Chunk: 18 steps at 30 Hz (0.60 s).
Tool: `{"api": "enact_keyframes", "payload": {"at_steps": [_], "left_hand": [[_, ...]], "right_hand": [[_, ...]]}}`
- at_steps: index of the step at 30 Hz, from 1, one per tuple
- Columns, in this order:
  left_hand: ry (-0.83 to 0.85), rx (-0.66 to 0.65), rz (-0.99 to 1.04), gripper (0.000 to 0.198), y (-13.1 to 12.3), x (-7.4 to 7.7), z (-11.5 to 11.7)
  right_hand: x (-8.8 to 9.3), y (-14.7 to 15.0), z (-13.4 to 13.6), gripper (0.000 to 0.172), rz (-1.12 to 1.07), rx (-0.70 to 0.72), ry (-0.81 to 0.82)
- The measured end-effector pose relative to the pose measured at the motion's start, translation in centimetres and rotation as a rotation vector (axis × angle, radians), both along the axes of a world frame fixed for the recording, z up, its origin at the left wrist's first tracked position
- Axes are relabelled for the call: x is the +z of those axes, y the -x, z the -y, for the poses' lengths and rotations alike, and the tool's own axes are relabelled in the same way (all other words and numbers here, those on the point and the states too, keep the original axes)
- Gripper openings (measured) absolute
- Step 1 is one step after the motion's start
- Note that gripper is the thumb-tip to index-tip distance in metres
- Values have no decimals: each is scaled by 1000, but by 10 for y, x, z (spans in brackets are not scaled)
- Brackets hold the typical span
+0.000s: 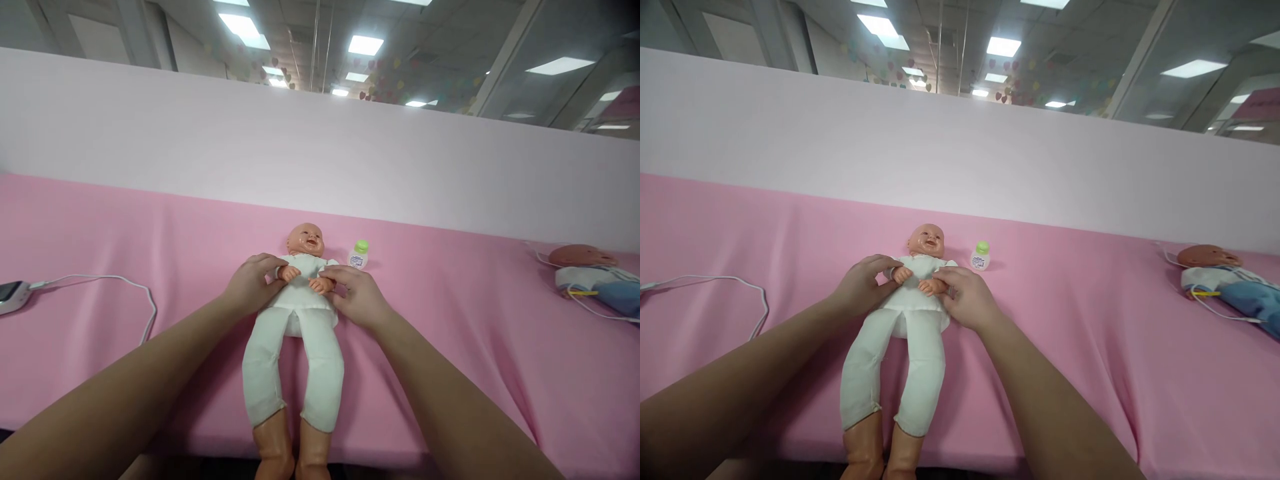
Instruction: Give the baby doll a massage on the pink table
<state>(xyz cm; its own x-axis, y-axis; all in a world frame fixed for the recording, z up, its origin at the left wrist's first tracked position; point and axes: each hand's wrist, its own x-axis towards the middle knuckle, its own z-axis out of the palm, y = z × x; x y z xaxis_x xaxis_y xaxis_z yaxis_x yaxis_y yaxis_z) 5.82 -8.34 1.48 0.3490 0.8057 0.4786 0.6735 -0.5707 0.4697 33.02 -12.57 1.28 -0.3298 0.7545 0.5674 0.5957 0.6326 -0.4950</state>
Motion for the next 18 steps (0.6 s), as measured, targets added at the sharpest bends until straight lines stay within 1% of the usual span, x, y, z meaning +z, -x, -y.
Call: {"api": "enact_keyframes", "payload": {"at_steps": [3,6,8,10,12,14,16,18], "left_hand": [[-24,-99,-28,28,1,-3,-4],[6,-144,-31,33,2,-5,-5],[7,-165,-21,34,2,-5,-5],[-6,-172,14,32,2,-4,-3],[18,-116,100,30,1,-3,-1],[101,-16,266,29,1,-2,0],[209,89,458,28,3,-1,-2],[325,189,671,29,7,-1,-8]], "right_hand": [[-2,4,-1,46,129,13,-51],[-3,8,-1,49,202,15,-58],[-4,9,0,49,191,19,-55],[-5,8,0,48,124,21,-47],[-5,7,-1,44,-6,19,-6],[-6,2,-3,38,-205,-15,70],[-7,-7,-7,37,-420,-103,140],[-9,-21,-14,42,-592,-237,188]]}}
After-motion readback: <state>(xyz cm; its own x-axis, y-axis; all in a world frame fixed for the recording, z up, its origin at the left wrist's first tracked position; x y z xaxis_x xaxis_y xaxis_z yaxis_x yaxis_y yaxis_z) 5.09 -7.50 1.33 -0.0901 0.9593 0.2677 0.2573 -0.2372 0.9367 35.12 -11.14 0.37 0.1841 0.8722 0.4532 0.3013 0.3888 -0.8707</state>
